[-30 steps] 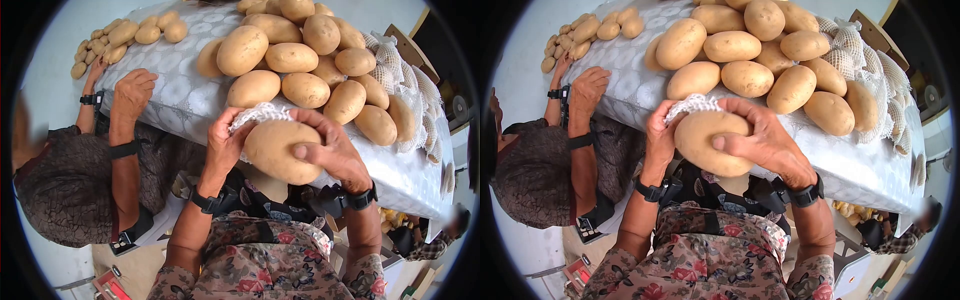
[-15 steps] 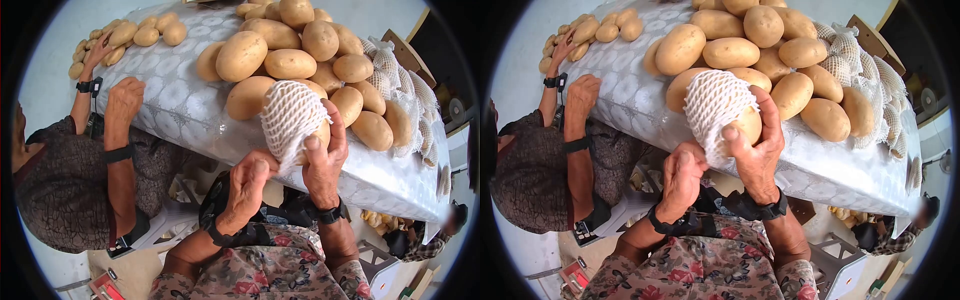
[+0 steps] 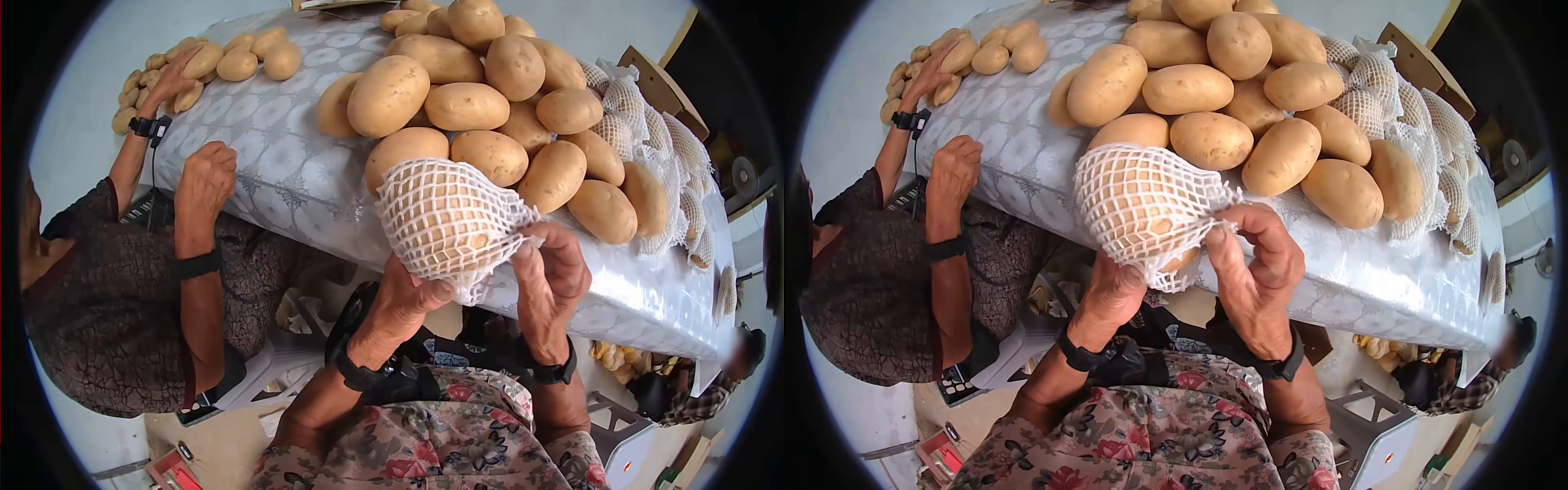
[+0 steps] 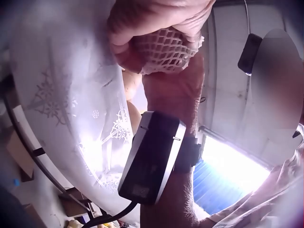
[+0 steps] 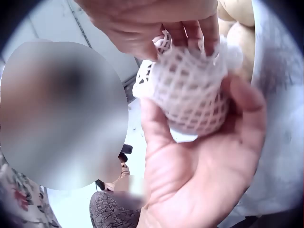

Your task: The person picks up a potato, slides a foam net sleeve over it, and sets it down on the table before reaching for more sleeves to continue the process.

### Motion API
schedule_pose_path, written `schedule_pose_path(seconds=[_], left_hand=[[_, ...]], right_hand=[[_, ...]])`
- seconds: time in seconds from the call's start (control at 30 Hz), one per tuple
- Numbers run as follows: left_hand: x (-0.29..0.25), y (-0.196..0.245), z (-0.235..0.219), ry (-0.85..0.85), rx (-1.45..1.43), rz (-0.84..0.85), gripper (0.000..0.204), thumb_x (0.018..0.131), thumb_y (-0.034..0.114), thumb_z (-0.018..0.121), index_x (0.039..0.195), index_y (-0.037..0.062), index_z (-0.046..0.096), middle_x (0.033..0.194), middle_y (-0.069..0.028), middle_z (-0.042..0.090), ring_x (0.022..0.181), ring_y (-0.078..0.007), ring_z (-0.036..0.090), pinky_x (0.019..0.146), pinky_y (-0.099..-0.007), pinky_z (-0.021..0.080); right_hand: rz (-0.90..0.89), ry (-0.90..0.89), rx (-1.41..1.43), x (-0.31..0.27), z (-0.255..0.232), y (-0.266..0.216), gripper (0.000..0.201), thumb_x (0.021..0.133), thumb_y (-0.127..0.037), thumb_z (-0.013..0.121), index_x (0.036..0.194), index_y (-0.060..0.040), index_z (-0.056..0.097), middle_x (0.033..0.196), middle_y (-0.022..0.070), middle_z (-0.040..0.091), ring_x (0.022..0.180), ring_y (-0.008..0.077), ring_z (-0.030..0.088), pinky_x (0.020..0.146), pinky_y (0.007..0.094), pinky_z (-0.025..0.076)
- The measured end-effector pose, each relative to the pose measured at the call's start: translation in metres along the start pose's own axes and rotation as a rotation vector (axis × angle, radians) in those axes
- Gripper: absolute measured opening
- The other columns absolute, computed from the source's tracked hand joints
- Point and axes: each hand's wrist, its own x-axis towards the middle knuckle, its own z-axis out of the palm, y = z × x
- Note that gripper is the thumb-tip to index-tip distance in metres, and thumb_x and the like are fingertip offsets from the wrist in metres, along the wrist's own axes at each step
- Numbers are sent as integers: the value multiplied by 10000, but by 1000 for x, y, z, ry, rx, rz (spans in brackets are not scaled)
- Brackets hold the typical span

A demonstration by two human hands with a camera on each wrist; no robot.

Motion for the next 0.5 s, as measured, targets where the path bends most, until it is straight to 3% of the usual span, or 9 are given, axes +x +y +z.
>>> schedule_pose_path(seconds=[0.1,0.17,0.2,0.3,0.37,0.5], left_hand=[[3,3,-10,-7,-5,-19,907,584,433,842,1262,10,414,1182,-91,540,1093,-182,521,949,-349,424],[1,4,-15,21,-8,-24,829,593,345,846,1235,9,444,1146,-80,564,1051,-175,544,929,-343,439],[0,2,-18,20,14,-23,801,598,319,842,1226,11,453,1135,-76,571,1039,-171,550,923,-340,443],[0,3,-22,36,126,-22,727,598,260,825,1191,15,483,1102,-64,590,1002,-152,564,896,-319,458],[0,4,-23,14,207,-37,728,596,271,825,1187,14,486,1106,-64,589,1004,-148,562,887,-308,461],[-3,12,-14,-130,188,-154,958,546,431,855,1264,-12,401,1154,-79,562,1022,-158,558,877,-294,465]], right_hand=[[-142,-143,-225,-19,-17,2,141,827,-77,651,894,-3,552,793,76,601,678,145,560,631,263,459],[196,-420,-135,-35,-24,-5,148,842,-101,643,912,-8,552,773,72,602,672,157,576,629,269,468],[466,-549,-70,-40,-28,-4,271,855,-211,643,1014,-10,553,889,91,612,811,178,597,693,289,478],[360,-213,-62,-32,-41,-18,466,843,-352,643,1139,-12,527,1052,116,584,988,196,560,779,321,470],[151,67,-140,-19,-48,-27,604,813,-428,651,1222,-14,490,1178,126,533,1091,208,504,842,345,449],[99,-155,-158,1,-39,-40,588,810,-413,657,1192,9,508,1184,138,542,1076,226,520,850,361,454]])
